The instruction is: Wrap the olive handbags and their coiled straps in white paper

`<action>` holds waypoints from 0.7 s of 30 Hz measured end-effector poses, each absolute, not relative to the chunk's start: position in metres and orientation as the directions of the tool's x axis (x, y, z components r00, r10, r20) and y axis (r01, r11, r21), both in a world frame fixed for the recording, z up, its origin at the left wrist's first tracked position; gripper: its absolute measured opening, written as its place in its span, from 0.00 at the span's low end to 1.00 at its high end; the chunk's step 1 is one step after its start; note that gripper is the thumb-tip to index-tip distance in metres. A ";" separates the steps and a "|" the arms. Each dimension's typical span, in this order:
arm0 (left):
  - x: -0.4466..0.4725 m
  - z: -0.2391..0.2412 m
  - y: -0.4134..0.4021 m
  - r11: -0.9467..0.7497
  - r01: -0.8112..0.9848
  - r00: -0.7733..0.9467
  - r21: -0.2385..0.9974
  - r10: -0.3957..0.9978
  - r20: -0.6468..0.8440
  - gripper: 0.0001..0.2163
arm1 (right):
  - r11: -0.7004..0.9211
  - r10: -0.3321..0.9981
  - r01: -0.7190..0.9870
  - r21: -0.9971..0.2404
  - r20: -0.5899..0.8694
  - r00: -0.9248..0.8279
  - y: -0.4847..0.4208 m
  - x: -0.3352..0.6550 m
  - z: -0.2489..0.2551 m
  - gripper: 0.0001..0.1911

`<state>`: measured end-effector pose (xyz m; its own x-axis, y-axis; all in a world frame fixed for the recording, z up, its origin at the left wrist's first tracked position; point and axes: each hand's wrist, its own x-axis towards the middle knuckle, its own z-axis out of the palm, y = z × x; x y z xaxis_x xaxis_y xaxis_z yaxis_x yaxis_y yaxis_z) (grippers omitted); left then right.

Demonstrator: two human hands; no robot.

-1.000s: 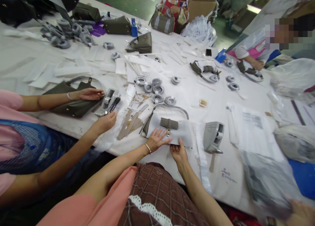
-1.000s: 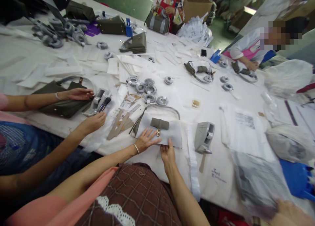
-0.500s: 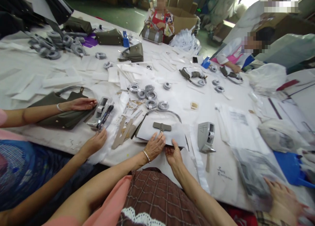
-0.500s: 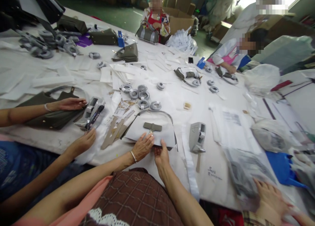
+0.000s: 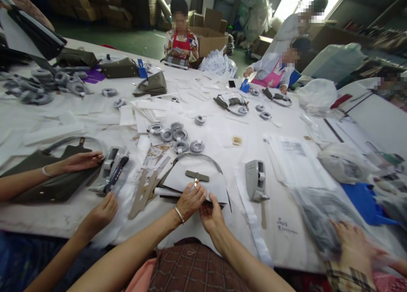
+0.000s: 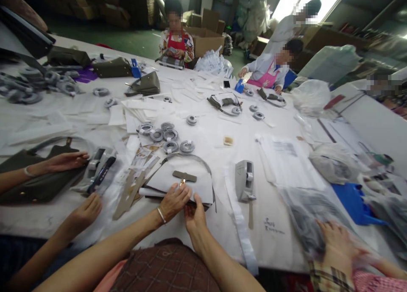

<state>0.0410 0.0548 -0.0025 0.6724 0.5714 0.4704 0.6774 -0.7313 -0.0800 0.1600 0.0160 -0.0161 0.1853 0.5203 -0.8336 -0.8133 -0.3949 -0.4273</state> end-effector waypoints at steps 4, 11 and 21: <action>0.031 0.010 0.062 -0.773 0.634 0.669 0.006 0.553 0.497 0.11 | -0.428 0.429 -0.866 -0.256 -0.902 0.055 0.018 0.163 0.022 0.11; 0.005 0.029 0.074 -0.754 0.638 0.618 0.158 0.623 0.479 0.16 | -0.822 0.570 -0.345 -0.454 -0.631 -0.527 0.053 0.235 0.113 0.19; 0.018 0.029 0.071 -0.615 0.740 0.470 0.271 0.762 0.446 0.20 | -0.272 0.962 0.879 -0.392 -0.079 0.262 0.301 0.387 -0.004 0.30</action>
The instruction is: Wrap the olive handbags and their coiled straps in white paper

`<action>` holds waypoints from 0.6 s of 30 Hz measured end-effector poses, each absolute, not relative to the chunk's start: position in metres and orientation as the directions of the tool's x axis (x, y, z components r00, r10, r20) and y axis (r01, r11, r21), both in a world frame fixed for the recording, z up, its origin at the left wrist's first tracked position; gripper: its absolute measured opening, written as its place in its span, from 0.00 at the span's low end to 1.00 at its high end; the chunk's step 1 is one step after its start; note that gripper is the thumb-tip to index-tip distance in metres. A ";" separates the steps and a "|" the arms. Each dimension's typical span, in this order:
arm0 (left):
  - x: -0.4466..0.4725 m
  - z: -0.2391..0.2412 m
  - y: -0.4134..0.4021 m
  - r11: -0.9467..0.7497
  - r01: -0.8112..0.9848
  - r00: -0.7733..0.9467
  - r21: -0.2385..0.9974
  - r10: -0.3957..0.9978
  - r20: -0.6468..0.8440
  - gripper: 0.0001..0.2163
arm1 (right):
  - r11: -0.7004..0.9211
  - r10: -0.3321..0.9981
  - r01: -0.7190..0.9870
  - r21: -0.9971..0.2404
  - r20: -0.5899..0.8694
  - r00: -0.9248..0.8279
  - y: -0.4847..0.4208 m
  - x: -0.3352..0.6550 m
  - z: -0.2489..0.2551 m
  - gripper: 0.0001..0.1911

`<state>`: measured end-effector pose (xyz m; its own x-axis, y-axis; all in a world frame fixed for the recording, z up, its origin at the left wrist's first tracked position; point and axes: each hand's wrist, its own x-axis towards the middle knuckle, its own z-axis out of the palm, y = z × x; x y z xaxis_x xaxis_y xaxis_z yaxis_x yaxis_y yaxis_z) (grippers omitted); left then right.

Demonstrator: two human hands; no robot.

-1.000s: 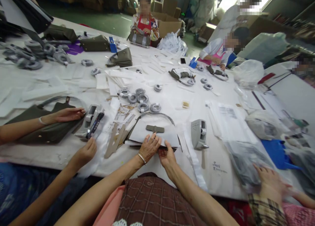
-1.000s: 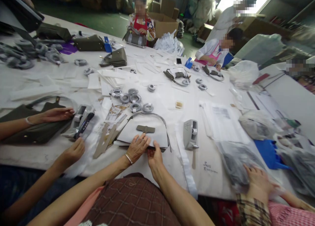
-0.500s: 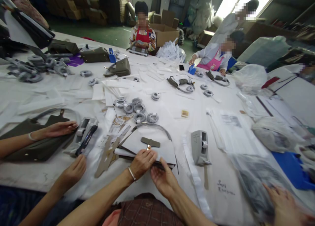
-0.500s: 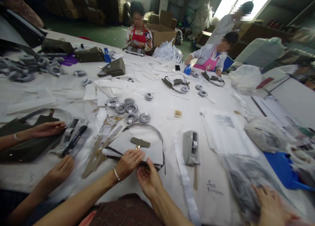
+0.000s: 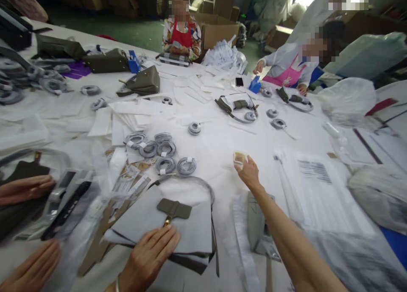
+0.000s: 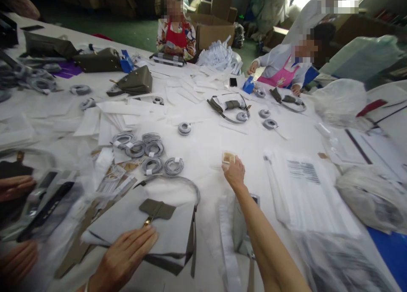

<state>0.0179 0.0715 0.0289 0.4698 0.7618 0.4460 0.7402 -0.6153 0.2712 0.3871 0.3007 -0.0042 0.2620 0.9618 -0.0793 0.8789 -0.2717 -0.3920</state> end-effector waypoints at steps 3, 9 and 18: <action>0.020 0.028 0.072 -0.591 0.753 0.452 0.290 0.784 0.425 0.20 | -0.281 0.950 0.944 -0.173 -0.192 0.247 0.327 0.403 -0.036 0.32; 0.025 0.036 0.080 -0.585 0.740 0.464 0.332 0.801 0.378 0.20 | -0.263 0.928 0.960 -0.100 -0.297 0.223 0.351 0.413 -0.034 0.29; 0.019 0.044 0.084 -0.639 0.718 0.515 0.277 0.755 0.407 0.18 | -0.133 0.987 0.695 -0.707 -0.028 0.161 0.179 0.361 0.023 0.11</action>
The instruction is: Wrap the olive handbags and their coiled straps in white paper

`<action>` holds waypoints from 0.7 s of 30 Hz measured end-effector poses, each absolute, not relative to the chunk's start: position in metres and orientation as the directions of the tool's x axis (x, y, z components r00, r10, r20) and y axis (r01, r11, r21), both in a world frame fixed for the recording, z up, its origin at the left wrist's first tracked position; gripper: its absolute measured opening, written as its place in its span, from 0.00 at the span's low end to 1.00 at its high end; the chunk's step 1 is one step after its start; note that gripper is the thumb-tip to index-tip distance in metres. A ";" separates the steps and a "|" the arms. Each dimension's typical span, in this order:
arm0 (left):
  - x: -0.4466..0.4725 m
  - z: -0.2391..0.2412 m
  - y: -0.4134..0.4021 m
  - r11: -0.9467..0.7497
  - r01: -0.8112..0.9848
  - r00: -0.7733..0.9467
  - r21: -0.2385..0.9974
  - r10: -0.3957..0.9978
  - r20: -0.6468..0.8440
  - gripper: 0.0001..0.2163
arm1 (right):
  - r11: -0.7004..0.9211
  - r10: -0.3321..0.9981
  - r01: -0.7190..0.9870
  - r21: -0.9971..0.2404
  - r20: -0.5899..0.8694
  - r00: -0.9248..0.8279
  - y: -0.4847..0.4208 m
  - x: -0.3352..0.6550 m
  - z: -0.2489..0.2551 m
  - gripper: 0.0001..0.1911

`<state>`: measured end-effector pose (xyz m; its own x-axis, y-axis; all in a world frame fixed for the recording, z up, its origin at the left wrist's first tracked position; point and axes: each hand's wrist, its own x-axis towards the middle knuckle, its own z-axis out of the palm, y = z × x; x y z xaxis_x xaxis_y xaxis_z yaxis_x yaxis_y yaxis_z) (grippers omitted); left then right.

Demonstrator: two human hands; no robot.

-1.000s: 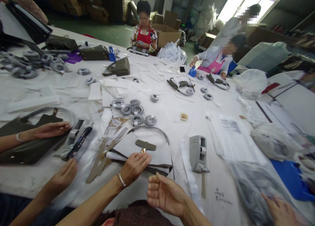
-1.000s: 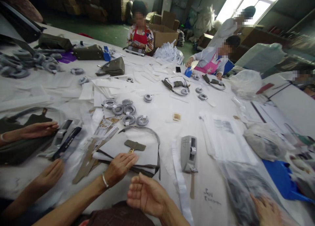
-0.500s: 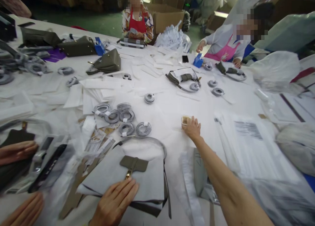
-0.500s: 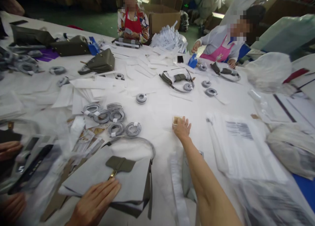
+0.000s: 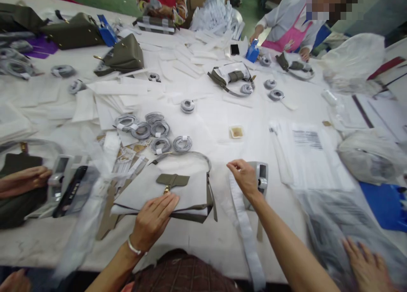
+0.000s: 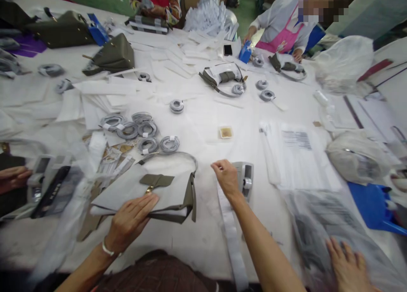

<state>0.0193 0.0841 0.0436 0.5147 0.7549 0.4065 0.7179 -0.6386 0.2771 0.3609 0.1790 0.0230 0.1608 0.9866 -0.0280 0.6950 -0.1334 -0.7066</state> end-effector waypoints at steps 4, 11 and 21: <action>0.016 0.042 0.084 -0.642 0.719 0.507 0.268 0.747 0.430 0.19 | -0.295 0.952 0.580 -0.759 -0.180 0.248 0.066 0.347 0.013 0.12; 0.011 0.030 0.077 -0.672 0.697 0.525 0.253 0.717 0.458 0.21 | -0.220 0.975 0.775 -0.592 -0.098 0.201 -0.011 0.352 -0.028 0.13; 0.014 0.013 0.066 -0.691 0.691 0.555 0.211 0.695 0.457 0.19 | -0.158 0.940 0.887 -0.434 -0.340 0.002 -0.009 0.326 -0.010 0.09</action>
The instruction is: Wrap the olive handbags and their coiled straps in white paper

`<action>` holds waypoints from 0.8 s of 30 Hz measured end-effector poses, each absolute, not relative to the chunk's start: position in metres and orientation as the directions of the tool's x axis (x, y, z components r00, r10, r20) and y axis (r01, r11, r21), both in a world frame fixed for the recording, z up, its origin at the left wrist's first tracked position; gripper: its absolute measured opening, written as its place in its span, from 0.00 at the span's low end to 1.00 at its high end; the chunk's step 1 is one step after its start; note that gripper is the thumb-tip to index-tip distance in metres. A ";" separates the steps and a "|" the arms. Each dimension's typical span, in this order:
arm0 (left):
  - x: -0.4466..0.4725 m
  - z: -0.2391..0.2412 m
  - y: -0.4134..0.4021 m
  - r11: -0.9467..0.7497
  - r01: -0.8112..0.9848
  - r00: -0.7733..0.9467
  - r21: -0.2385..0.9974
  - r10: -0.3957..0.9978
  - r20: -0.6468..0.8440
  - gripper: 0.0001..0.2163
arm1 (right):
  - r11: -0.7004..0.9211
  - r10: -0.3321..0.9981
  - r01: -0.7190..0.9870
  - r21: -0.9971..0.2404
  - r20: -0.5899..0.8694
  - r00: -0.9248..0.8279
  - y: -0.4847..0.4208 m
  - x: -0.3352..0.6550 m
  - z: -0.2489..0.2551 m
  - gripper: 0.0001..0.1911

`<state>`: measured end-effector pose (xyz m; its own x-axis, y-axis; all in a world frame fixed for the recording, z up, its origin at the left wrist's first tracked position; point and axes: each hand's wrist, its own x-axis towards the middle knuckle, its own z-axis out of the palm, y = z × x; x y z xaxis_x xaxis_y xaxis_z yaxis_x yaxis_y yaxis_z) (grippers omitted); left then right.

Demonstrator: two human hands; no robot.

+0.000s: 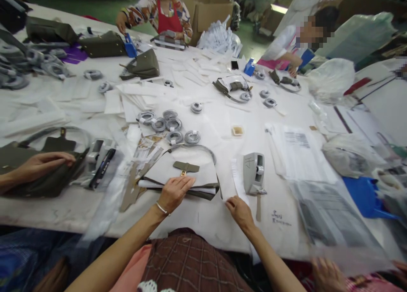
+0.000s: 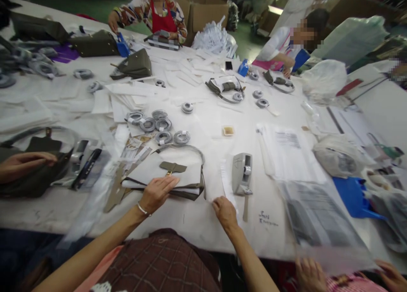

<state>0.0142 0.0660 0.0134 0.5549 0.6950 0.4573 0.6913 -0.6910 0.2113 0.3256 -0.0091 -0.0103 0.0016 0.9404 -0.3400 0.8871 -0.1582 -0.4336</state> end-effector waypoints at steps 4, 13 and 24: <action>0.017 0.000 0.058 -0.699 0.691 0.571 0.182 0.683 0.455 0.16 | -0.384 0.779 0.532 -0.755 -0.574 -0.252 -0.011 0.291 0.044 0.08; 0.016 -0.003 0.056 -0.703 0.687 0.566 0.187 0.678 0.469 0.14 | -0.366 0.917 0.232 -0.901 -0.392 -0.076 0.096 0.239 0.100 0.16; 0.016 -0.008 0.050 -0.701 0.683 0.544 0.205 0.676 0.498 0.12 | -0.322 0.940 0.520 -0.791 -0.331 0.079 0.201 0.234 0.051 0.08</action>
<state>0.0160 0.0500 -0.0075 0.5440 0.6755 0.4977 0.6828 -0.7012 0.2054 0.2342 0.2007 0.0505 0.0794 0.9405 -0.3305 0.5204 -0.3219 -0.7909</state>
